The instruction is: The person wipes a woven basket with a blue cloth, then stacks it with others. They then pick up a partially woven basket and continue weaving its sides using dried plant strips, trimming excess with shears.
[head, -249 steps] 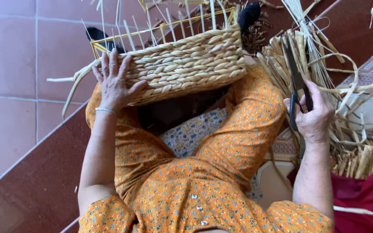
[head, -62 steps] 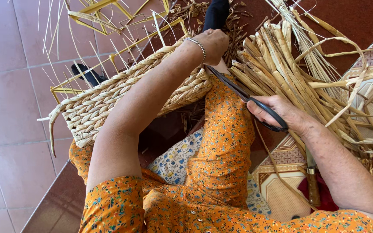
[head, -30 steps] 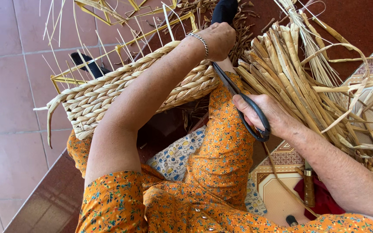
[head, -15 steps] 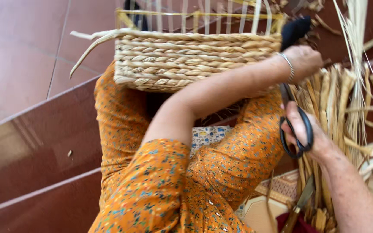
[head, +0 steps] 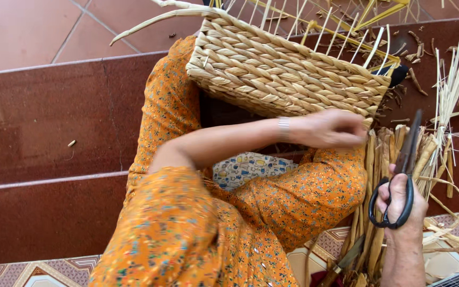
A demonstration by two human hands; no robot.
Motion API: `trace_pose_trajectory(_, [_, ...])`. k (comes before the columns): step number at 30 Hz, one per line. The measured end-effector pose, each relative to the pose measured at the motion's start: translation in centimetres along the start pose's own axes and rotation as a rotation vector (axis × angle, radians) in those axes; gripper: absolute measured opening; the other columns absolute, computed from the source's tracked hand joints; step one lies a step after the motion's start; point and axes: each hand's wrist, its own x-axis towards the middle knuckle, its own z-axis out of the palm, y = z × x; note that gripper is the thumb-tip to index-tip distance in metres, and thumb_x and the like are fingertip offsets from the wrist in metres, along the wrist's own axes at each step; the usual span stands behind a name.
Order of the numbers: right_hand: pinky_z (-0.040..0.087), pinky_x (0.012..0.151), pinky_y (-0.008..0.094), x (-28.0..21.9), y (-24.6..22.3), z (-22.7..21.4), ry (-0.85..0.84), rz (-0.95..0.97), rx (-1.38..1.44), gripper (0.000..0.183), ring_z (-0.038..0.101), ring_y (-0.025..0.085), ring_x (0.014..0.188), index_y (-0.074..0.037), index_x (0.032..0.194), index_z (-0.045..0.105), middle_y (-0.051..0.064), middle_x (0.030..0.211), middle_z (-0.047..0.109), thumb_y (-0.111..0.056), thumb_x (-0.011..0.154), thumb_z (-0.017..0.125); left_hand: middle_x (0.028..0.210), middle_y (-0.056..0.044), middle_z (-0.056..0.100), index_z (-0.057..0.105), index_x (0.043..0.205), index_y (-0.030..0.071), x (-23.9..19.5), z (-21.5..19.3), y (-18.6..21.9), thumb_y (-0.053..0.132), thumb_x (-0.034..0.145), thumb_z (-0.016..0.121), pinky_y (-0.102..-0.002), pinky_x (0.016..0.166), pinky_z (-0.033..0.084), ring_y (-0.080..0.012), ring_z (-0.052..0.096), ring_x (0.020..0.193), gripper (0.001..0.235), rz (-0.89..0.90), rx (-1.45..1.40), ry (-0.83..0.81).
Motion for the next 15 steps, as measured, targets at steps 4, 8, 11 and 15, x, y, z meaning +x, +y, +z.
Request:
trace_pose_trajectory(4, [0.037,0.048,0.019,-0.7,-0.5,2.5,-0.078,-0.145,-0.022,0.053,0.047,0.004,0.059,0.008,0.14,0.053,-0.001,0.08,0.053,-0.035,0.11,0.061,0.087,-0.005,0.07,0.061,0.103,0.005,-12.5,-6.4,5.6,0.013,0.1,0.06,-0.03,0.067,0.062,-0.0125,0.073,0.076,0.009,-0.468,0.085,0.137])
trace_pose_trajectory(8, [0.039,0.046,0.018,-0.4,-1.5,6.9,-0.088,-0.165,0.018,0.053,0.051,0.004,0.059,0.005,0.141,0.057,-0.003,0.083,0.058,-0.028,0.102,0.07,0.095,-0.018,0.073,0.064,0.116,0.001,-19.1,-8.6,9.4,0.005,0.086,0.066,-0.046,0.075,0.057,-0.0373,0.07,0.085,0.03,-0.36,0.74,0.198])
trace_pose_trajectory(11, [0.045,0.062,0.017,-0.4,-2.9,10.0,-0.044,-0.354,-0.349,0.051,0.056,0.004,0.074,0.003,0.147,0.06,-0.005,0.094,0.061,-0.024,0.105,0.074,0.12,-0.029,0.067,0.073,0.09,0.009,-21.1,-10.9,10.7,0.015,0.081,0.076,-0.046,0.069,0.057,-0.038,0.069,0.078,0.011,-0.29,0.913,0.152])
trace_pose_trajectory(15, [0.048,0.064,0.022,0.4,-4.2,14.2,-0.012,-0.485,-0.503,0.057,0.06,0.008,0.073,-0.003,0.144,0.062,-0.002,0.086,0.063,-0.021,0.094,0.084,0.09,-0.011,0.072,0.073,0.094,0.007,-19.6,-19.0,10.2,0.01,0.096,0.071,-0.041,0.073,0.057,-0.0283,0.072,0.081,0.004,-0.183,0.808,0.59])
